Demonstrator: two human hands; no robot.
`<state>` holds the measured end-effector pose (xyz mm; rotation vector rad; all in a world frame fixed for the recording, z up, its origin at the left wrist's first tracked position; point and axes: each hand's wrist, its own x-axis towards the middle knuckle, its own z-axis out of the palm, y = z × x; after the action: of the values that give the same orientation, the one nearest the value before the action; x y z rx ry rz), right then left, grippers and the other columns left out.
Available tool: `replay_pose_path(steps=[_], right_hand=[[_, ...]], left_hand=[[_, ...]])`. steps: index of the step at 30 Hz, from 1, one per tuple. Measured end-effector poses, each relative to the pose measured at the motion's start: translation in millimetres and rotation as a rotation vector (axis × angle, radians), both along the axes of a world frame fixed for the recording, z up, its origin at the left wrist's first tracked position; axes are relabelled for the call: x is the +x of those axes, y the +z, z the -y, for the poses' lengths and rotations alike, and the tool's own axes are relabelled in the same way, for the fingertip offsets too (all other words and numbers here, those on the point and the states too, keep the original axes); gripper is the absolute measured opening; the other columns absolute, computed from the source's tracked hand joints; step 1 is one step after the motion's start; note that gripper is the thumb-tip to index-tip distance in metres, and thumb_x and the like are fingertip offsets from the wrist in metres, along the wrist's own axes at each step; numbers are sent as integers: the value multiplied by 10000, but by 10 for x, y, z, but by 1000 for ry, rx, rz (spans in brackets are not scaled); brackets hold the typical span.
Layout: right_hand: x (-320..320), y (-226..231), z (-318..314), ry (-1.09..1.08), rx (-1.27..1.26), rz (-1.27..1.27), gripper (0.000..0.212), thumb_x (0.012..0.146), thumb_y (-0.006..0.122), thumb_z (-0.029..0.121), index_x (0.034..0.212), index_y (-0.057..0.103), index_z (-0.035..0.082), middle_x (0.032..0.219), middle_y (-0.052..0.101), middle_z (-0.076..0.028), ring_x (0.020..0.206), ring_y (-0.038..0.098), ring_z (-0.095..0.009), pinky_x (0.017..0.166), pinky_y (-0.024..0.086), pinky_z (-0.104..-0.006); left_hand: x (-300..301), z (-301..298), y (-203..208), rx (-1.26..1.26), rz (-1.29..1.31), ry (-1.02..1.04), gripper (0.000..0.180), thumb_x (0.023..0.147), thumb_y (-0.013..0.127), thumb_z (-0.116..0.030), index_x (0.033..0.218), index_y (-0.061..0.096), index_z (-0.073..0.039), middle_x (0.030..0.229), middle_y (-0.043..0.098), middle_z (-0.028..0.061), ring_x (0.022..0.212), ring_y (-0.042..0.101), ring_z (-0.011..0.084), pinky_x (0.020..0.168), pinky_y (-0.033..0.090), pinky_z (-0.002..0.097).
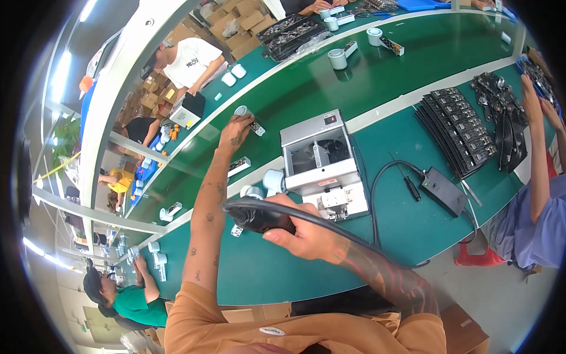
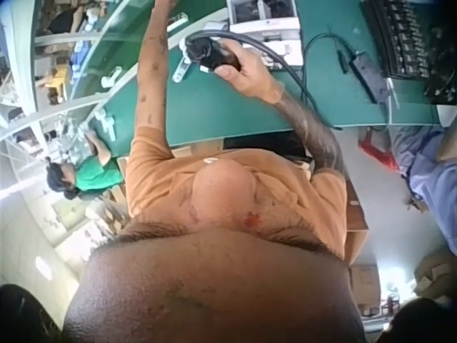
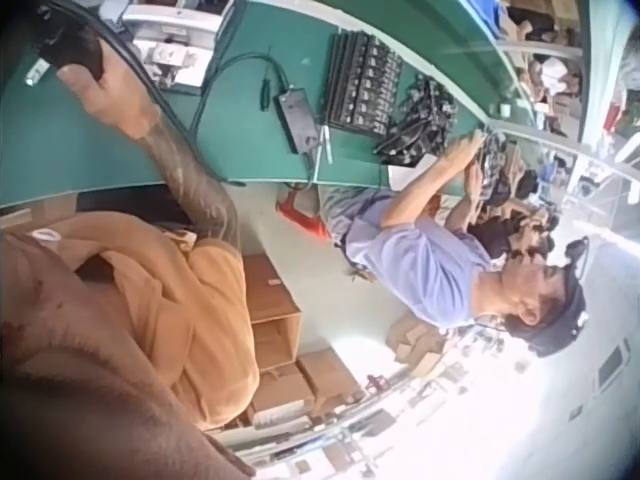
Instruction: The person assembles hair dryer components by hand, inserting PCBs and screws into a plastic housing, then securing them with an electric screwdriver.
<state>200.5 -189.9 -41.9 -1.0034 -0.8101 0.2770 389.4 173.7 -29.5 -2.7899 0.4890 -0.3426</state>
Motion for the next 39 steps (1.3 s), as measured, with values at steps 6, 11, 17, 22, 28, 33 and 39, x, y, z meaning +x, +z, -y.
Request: replay_pose_path(steps=[6, 11, 17, 22, 28, 33, 39], right_hand=[[-11, 53, -18, -84, 31, 57, 568, 924, 668, 458, 1269, 508, 36, 849, 693, -101, 744, 675, -201, 693, 513, -324], [-35, 32, 23, -94, -8, 56, 525, 931, 661, 422, 1265, 530, 38, 814, 651, -91, 730, 612, -168, 678, 495, -324], [-63, 85, 48, 7, 23, 0, 593, 937, 659, 305, 1406, 473, -7, 1172, 593, -151, 1075, 578, -229, 974, 452, -346], [-30, 88, 81, -31, -26, 19, 570, 925, 688, 330, 1341, 513, -18, 1117, 614, -135, 1012, 589, -214, 908, 475, -335], [-44, 141, 2, 17, -79, -41, 522, 917, 708, 362, 1252, 528, 4, 858, 655, -80, 747, 614, -150, 691, 493, -290], [1, -5, -105, -49, 60, -9, 537, 952, 631, 483, 1134, 528, -12, 612, 524, -8, 547, 483, -75, 513, 386, -248], [7, -30, -43, -49, -41, 2, 845, 901, 543, 710, 1282, 478, -42, 721, 550, -29, 548, 472, -67, 476, 338, -221]], left_hand=[[77, -76, -22, 157, 27, -98, 332, 909, 559, -120, 1237, 607, -122, 1260, 628, 29, 1111, 644, 261, 885, 582, 418], [15, 161, 173, 275, -127, 98, 192, 893, 576, -122, 1067, 648, -86, 1083, 678, 76, 981, 693, 276, 793, 597, 411], [-674, 425, 807, 343, -2, 110, 67, 871, 628, -124, 900, 667, -78, 913, 688, 105, 916, 688, 285, 714, 582, 403], [-1965, 1215, 1532, 348, -187, 151, 152, 747, 687, -71, 896, 658, -68, 905, 681, 111, 904, 680, 303, 687, 569, 413], [-3175, 1825, 1121, 209, -595, 103, 114, 751, 617, -38, 861, 646, -33, 851, 669, 128, 800, 690, 267, 622, 559, 357], [-3325, 1975, 342, 202, -489, 46, 164, 727, 640, -56, 887, 659, -27, 856, 665, 93, 822, 653, 218, 648, 522, 328], [-3360, 1779, 308, -10, -293, -134, 263, 788, 687, -160, 1017, 689, -31, 847, 622, 43, 833, 578, 188, 712, 475, 328]])
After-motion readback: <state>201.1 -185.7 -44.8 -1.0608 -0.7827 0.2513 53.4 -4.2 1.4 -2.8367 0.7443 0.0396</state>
